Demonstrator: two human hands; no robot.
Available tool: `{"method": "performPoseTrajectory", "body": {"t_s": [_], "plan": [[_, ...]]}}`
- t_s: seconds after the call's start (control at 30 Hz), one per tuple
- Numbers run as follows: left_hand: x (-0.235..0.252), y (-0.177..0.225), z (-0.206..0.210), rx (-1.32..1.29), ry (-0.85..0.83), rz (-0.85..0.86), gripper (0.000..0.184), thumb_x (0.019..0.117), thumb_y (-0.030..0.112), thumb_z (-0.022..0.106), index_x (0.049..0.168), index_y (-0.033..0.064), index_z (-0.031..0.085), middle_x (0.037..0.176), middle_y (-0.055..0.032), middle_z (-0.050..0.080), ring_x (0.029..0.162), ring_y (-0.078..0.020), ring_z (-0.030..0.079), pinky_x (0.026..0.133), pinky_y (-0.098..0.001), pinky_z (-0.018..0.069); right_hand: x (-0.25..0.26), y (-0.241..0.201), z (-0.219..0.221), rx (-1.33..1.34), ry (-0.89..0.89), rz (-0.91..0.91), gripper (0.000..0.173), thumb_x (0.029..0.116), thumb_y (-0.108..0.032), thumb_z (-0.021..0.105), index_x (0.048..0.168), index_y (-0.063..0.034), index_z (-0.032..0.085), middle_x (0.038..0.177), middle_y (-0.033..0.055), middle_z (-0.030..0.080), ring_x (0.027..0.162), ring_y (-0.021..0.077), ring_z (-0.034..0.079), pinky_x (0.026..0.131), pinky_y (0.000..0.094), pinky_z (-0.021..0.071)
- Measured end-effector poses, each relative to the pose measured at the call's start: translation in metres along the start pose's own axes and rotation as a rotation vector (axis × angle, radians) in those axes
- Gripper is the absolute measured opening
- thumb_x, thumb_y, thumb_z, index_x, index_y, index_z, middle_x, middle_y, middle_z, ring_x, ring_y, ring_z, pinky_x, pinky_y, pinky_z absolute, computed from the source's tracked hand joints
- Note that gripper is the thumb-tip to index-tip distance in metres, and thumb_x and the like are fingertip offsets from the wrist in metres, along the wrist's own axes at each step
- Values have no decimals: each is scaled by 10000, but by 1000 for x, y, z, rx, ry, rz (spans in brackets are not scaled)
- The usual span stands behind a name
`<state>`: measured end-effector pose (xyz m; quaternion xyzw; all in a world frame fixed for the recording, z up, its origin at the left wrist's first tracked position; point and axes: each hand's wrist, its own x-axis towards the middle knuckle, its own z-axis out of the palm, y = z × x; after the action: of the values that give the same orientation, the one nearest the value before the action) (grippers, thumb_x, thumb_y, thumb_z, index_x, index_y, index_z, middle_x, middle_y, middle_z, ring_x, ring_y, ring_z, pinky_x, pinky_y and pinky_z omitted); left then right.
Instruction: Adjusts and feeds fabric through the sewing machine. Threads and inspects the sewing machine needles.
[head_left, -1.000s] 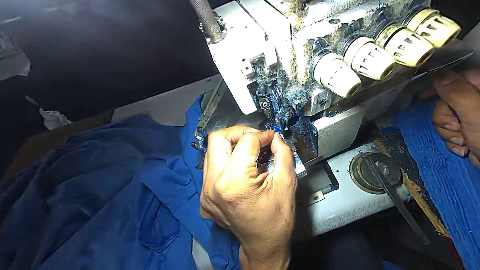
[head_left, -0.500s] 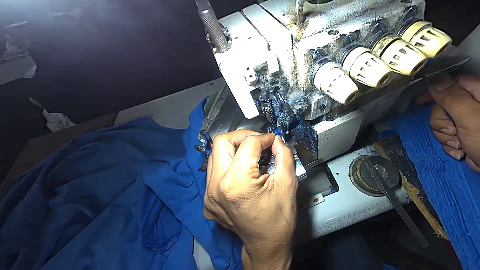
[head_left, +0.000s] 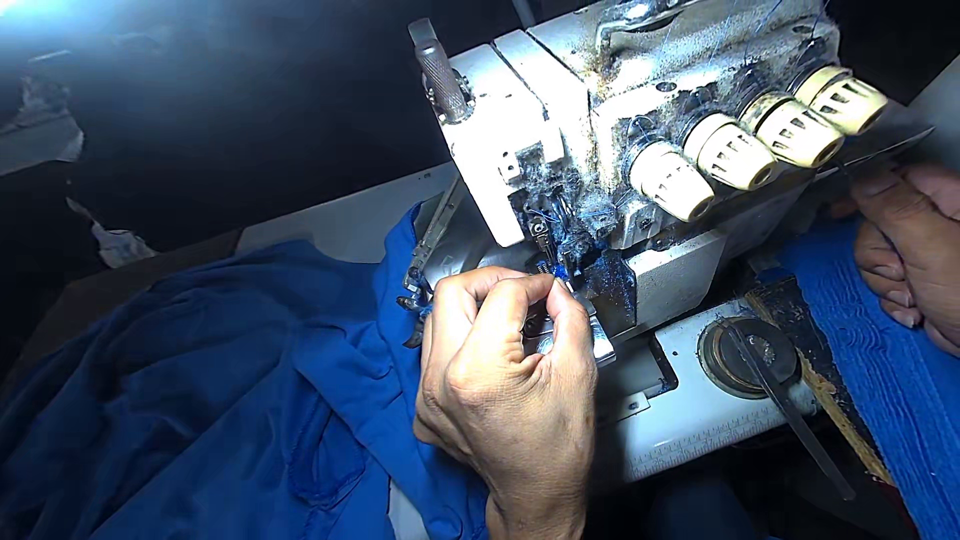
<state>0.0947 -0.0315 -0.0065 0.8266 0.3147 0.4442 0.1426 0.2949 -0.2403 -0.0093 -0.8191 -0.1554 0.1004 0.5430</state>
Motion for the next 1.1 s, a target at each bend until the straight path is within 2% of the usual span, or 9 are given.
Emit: {"method": "performPoseTrajectory", "body": {"t_s": [0.13, 0.47, 0.7, 0.9, 1.1], "plan": [[1, 0, 0, -2, -2, -12, 72, 913, 255, 717, 915, 214, 776, 921, 83, 632, 739, -13, 557, 617, -232, 404, 0, -1, 1, -5, 6, -1, 284, 1083, -442, 473, 1015, -215, 629, 524, -69, 329, 329, 50, 309, 275, 220, 313], [1, 2, 0, 12, -6, -36, 64, 904, 261, 725, 907, 219, 773, 917, 84, 627, 736, -20, 556, 619, -251, 400, 0, 0, 1, 7, 7, -3, 285, 1079, -442, 484, 1015, -205, 629, 532, -63, 329, 332, 57, 307, 273, 226, 310], [0, 2, 0, -13, 5, -40, 54, 897, 244, 726, 896, 211, 769, 915, 86, 623, 725, -2, 553, 613, -220, 411, 0, 1, 0, 13, 7, -8, 278, 1075, -439, 497, 1009, -208, 636, 526, -63, 323, 327, 57, 304, 270, 225, 307], [0, 2, 1, 4, 7, -38, 64, 897, 258, 722, 895, 222, 775, 925, 93, 630, 760, -13, 569, 637, -242, 415, 0, 0, 1, 2, 5, -6, 284, 1080, -435, 485, 1011, -205, 636, 526, -62, 320, 328, 56, 304, 270, 224, 306], [0, 1, 2, 13, 19, -23, 67, 901, 248, 725, 889, 208, 776, 921, 78, 639, 726, -13, 555, 616, -235, 409, -1, -2, 1, 2, -1, 1, 286, 1086, -425, 472, 1025, -198, 634, 530, -62, 324, 332, 55, 310, 275, 222, 312]]}}
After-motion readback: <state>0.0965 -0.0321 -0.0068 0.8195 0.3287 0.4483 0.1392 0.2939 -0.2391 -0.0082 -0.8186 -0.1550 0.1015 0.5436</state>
